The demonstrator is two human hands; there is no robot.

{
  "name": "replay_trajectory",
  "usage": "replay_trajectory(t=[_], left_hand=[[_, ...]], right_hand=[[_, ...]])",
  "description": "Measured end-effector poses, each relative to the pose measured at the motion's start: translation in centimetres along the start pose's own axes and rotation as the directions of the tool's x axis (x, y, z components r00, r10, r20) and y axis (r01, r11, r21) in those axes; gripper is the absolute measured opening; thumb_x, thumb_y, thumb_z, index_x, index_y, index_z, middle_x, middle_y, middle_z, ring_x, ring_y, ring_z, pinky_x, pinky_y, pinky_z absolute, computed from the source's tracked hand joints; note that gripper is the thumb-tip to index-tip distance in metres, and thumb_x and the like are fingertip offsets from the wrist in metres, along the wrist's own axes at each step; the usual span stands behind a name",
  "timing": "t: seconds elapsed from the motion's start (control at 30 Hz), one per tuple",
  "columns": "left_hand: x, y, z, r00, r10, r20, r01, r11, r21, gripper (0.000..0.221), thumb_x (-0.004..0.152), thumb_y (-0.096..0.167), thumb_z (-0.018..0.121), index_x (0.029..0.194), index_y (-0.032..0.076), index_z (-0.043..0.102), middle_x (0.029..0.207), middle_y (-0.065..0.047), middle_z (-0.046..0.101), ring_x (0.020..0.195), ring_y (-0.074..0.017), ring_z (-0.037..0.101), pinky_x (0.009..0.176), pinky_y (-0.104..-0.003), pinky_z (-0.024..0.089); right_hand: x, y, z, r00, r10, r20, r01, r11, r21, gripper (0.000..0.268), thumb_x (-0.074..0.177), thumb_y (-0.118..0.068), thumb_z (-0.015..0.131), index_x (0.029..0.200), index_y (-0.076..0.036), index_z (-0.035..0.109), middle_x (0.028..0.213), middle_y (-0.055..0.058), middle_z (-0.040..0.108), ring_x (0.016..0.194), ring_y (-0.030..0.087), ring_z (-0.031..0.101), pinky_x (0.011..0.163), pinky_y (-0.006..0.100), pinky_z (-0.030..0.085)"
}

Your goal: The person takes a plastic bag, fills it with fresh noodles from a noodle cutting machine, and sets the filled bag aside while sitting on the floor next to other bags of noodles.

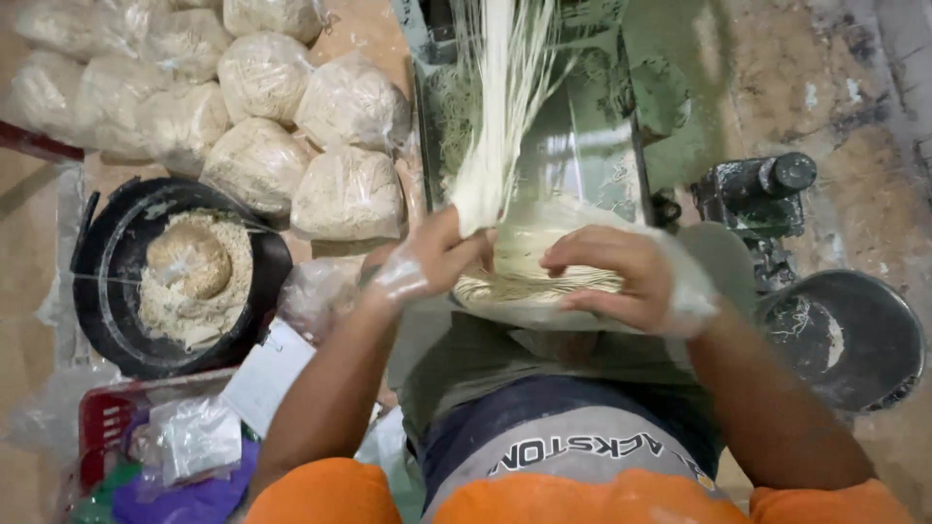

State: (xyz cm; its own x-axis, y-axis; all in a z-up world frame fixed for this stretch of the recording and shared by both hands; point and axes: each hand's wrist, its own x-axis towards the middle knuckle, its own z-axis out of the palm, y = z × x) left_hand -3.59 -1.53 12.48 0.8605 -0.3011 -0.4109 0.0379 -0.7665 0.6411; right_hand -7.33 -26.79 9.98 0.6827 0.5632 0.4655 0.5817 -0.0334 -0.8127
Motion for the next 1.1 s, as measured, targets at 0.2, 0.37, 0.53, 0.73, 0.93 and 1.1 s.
replay_trajectory(t=[0.2,0.37,0.53,0.73,0.93,1.1], left_hand=[[7.1,-7.4,8.5,0.995,-0.020,-0.103,-0.013,0.952,-0.307,0.039,0.093,0.032,0.063,0.059,0.016,0.073,0.056,-0.003,0.067,0.057,-0.0197,0.068,0.059,-0.034,0.056],[12.2,-11.6,14.1,0.949,-0.165,-0.267,0.060,0.931,-0.360,0.029,0.090,0.035,0.069,0.083,0.006,0.071,0.067,-0.012,0.069,0.075,-0.0286,0.074,0.076,-0.047,0.056],[12.7,-12.0,15.6,0.917,-0.165,-0.364,0.015,0.925,-0.381,0.037,0.085,0.045,0.074,0.077,0.011,0.062,0.065,-0.012,0.067,0.084,-0.0318,0.073,0.081,-0.045,0.055],[10.3,-10.8,13.7,0.939,-0.161,-0.305,-0.037,0.831,-0.554,0.036,0.093,0.034,0.067,0.065,0.014,0.061,0.050,-0.001,0.062,0.054,-0.0174,0.068,0.069,-0.030,0.056],[10.9,-11.7,14.1,0.946,-0.164,-0.278,-0.036,0.803,-0.595,0.034,0.091,0.033,0.068,0.064,0.014,0.063,0.048,0.000,0.062,0.052,-0.0170,0.068,0.066,-0.032,0.056],[10.3,-11.4,13.8,0.952,-0.145,-0.270,-0.067,0.762,-0.644,0.030,0.092,0.029,0.066,0.067,0.012,0.065,0.050,-0.002,0.062,0.051,-0.0164,0.067,0.062,-0.031,0.056]], right_hand=[[-7.4,16.5,4.9,0.959,0.279,-0.040,-0.195,0.552,-0.811,0.061,0.091,-0.066,0.061,0.130,-0.019,0.066,0.125,0.011,0.068,0.120,0.035,0.063,0.105,0.054,0.042],[-1.2,6.5,3.8,0.435,0.900,-0.036,-0.704,0.315,-0.636,0.078,0.099,-0.067,0.042,0.148,-0.008,0.054,0.149,0.017,0.058,0.145,0.037,0.047,0.113,0.063,0.042],[-1.9,6.6,3.3,0.614,0.778,-0.132,-0.724,0.488,-0.488,0.078,0.092,-0.070,0.054,0.154,-0.024,0.047,0.160,-0.002,0.046,0.139,0.030,0.051,0.110,0.057,0.045],[-3.0,7.8,3.0,0.783,0.617,-0.082,-0.596,0.706,-0.383,0.066,0.096,-0.055,0.060,0.141,-0.006,0.057,0.159,0.012,0.047,0.142,0.041,0.044,0.117,0.056,0.037],[-3.8,9.1,3.2,0.840,0.536,-0.088,-0.531,0.777,-0.338,0.070,0.098,-0.051,0.060,0.149,-0.003,0.051,0.158,0.019,0.046,0.145,0.043,0.039,0.119,0.052,0.033],[-4.3,9.4,3.5,0.844,0.526,-0.105,-0.528,0.783,-0.328,0.073,0.098,-0.053,0.059,0.153,-0.006,0.048,0.159,0.018,0.045,0.147,0.040,0.037,0.121,0.050,0.029]])
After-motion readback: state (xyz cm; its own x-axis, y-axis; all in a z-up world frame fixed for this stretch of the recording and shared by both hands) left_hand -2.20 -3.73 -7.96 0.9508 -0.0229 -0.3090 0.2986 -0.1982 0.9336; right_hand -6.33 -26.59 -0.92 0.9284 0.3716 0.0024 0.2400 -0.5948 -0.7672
